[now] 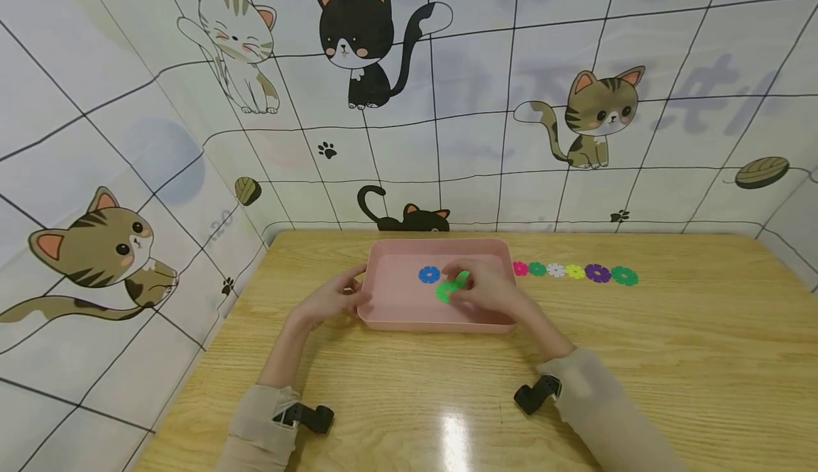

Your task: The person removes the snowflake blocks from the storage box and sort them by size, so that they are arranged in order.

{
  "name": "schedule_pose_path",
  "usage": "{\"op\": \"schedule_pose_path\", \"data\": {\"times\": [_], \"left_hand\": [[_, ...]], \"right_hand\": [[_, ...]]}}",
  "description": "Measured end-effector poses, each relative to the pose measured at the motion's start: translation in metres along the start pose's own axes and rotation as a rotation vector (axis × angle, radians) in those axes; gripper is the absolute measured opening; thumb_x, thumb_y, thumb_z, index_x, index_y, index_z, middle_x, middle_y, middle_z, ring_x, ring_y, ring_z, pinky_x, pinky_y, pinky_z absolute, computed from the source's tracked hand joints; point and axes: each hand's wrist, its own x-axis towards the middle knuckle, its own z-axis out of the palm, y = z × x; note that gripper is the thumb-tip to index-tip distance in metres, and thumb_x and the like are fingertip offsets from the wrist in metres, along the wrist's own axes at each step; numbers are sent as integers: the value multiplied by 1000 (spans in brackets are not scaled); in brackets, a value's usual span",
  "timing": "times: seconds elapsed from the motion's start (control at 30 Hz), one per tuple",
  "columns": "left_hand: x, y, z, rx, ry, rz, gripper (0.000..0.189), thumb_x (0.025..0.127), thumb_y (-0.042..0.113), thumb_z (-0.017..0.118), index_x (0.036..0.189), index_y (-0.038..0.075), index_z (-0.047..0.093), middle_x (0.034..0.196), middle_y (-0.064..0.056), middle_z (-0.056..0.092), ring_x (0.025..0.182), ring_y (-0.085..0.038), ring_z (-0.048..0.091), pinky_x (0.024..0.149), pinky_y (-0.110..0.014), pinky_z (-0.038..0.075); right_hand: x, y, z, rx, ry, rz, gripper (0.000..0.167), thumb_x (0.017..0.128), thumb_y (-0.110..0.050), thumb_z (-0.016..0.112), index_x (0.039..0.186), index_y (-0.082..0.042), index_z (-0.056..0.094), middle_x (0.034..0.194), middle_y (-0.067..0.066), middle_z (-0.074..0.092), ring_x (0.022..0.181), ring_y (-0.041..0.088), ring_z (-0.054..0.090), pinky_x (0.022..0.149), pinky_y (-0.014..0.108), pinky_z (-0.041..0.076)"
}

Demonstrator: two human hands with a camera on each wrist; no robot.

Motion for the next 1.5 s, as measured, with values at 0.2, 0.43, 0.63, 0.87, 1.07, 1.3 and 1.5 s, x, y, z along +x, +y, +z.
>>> {"op": "schedule_pose_path", "data": {"times": [0.2, 0.43, 0.63, 0.87, 1.07, 1.3, 1.5], "left_hand": [[0, 2, 1, 8, 2, -7, 67, 102, 4, 55, 159, -2, 20, 102, -15, 47, 79, -22, 60, 71, -33, 52], [0, 4, 2, 10, 5, -11, 67, 102, 4, 55, 159, -1, 20, 103, -15, 48, 80, -22, 60, 73, -34, 53], [1, 5, 2, 16, 8, -7, 67, 102, 4, 55, 159, -2, 20, 102, -15, 49, 78, -22, 60, 73, -35, 54], [2, 2, 1, 6, -3, 3, 67, 103, 5, 55, 159, -3, 18, 101, -15, 49, 79, -23, 61, 74, -35, 54], [2, -1, 0, 4, -5, -10, 69, 103, 7, 56, 159, -2, 18, 103, -15, 48, 78, -23, 61, 74, -35, 54], [2, -3, -1, 5, 2, -14, 69, 103, 7, 57, 160, -1, 19, 103, -15, 48, 79, -23, 60, 75, -35, 54], [1, -4, -1, 3, 8, -19, 69, 103, 6, 57, 160, -1, 20, 103, -16, 48, 78, -22, 61, 74, -34, 54]], "right_hand": [[4, 1, 3, -15, -38, 72, 42, 84, -5, 81, 123, 0, 68, 107, 8, 67, 75, 16, 58, 74, 31, 52], [5, -1, 4, -62, -53, 90, 40, 82, -10, 85, 118, 0, 71, 104, 6, 67, 80, 17, 57, 77, 32, 52], [5, -3, 3, -51, -47, 103, 28, 80, -12, 87, 101, -3, 71, 90, 3, 64, 81, 18, 54, 74, 31, 50], [1, 0, -1, -16, -27, 74, 18, 85, -9, 82, 91, -6, 64, 83, 0, 61, 79, 16, 55, 74, 31, 50], [-2, 4, -5, -13, -8, 44, 11, 90, -6, 76, 95, -4, 66, 86, 1, 64, 80, 15, 59, 76, 31, 53], [-10, 8, -18, 40, -5, 44, 11, 93, -3, 70, 103, 3, 68, 89, 6, 67, 76, 16, 61, 69, 29, 53], [-21, 10, -31, 74, -18, 118, 12, 98, -10, 66, 103, 1, 67, 87, 7, 67, 70, 17, 65, 65, 29, 54]]}}
